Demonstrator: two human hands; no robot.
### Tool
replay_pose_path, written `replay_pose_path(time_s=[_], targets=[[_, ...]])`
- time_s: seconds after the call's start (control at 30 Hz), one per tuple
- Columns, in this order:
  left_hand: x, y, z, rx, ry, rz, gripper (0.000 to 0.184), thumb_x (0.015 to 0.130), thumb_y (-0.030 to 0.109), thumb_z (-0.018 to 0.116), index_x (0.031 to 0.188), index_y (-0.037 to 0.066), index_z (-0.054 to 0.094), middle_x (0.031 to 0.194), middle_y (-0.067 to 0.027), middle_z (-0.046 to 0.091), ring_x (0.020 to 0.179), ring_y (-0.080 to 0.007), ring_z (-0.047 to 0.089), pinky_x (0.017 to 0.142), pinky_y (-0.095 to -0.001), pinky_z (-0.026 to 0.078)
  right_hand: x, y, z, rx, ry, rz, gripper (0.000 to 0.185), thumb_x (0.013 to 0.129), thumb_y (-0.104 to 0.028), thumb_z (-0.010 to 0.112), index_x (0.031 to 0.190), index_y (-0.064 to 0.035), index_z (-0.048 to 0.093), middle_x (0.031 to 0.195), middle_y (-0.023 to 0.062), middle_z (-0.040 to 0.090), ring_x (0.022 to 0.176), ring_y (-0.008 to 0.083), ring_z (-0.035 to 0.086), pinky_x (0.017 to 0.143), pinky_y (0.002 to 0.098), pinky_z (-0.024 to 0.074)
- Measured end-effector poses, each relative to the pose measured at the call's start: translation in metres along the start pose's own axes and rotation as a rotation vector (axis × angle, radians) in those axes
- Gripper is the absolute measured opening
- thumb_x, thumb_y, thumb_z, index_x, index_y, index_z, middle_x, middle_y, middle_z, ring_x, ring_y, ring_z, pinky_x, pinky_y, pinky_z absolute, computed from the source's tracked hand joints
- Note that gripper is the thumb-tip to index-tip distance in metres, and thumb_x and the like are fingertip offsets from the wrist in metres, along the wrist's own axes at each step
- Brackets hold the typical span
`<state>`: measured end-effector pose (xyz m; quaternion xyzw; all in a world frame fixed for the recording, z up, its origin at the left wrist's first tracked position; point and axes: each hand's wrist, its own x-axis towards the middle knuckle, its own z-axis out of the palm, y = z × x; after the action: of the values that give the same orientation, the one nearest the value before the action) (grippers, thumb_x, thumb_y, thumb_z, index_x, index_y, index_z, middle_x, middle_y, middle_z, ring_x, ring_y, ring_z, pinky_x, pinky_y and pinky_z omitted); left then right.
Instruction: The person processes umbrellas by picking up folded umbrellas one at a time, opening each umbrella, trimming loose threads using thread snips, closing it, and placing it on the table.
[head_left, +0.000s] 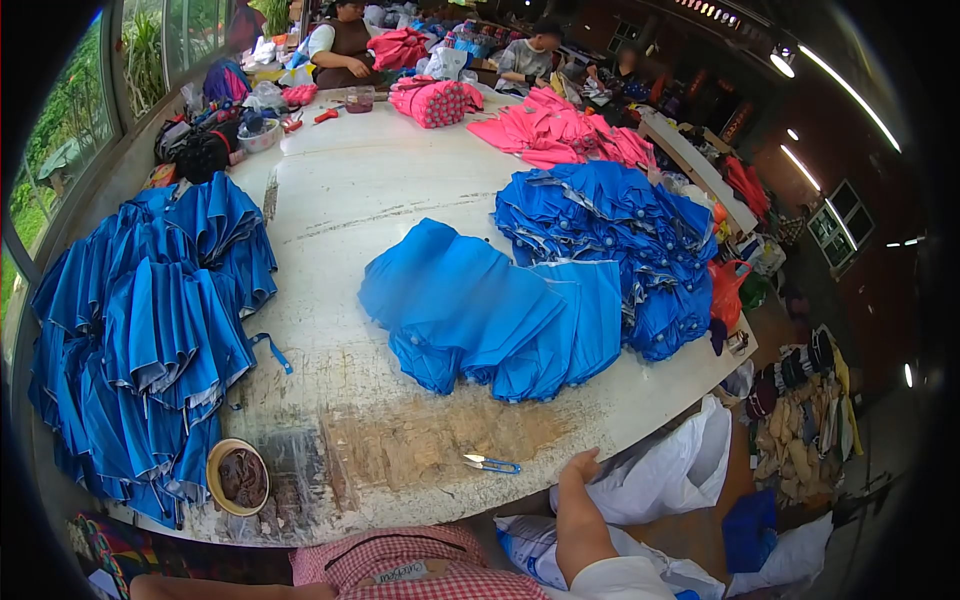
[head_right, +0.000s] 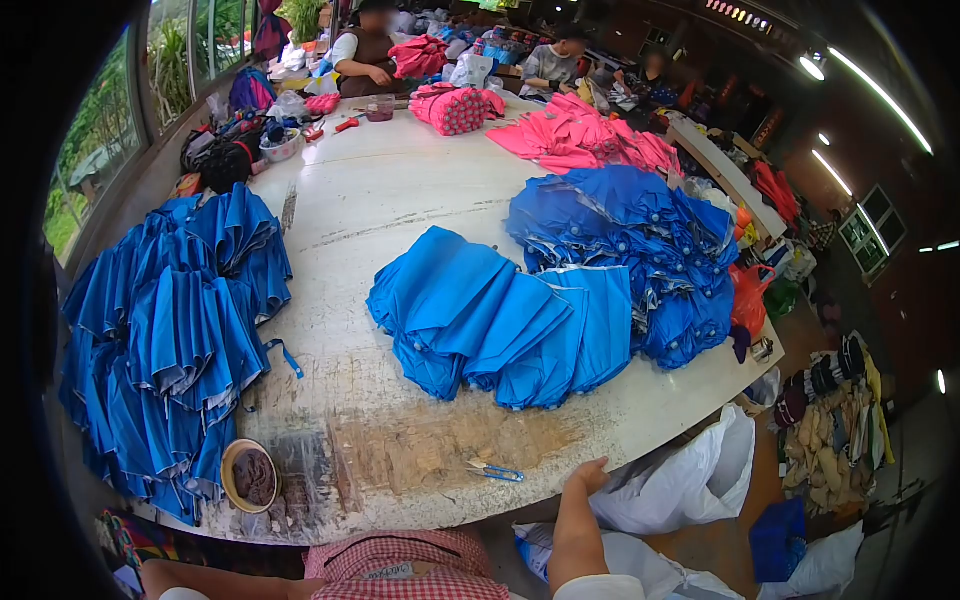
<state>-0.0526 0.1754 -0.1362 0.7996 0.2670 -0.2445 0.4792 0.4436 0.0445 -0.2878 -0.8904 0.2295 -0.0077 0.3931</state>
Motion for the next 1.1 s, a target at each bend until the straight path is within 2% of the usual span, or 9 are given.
replay_pose_path(time_s=[0.53,1.1], targets=[[0.0,-0.002,0.005,-0.01,-0.002,0.006,0.02,0.065,0.029,0.059,0.063,0.01,0.058,0.068,-0.0116,0.06,0.068,-0.0329,0.059,0.062,-0.0511,0.041,0.002,0.001,0.001,-0.026,0.005,0.013,0.063,0.088,-0.048,0.042,0.108,0.0121,0.044,0.097,0.0337,0.056,0.089,0.0466,0.057,0.079,0.0503,0.046],[-0.006,-0.004,0.006,0.003,-0.026,-0.002,0.021,0.063,0.03,0.06,0.061,0.009,0.057,0.065,-0.0125,0.059,0.065,-0.0343,0.058,0.059,-0.0512,0.042,0.0,0.0,-0.001,-0.016,-0.009,0.025,0.061,0.089,-0.046,0.042,0.107,0.0121,0.046,0.101,0.0317,0.056,0.092,0.0453,0.056,0.08,0.0507,0.0454]])
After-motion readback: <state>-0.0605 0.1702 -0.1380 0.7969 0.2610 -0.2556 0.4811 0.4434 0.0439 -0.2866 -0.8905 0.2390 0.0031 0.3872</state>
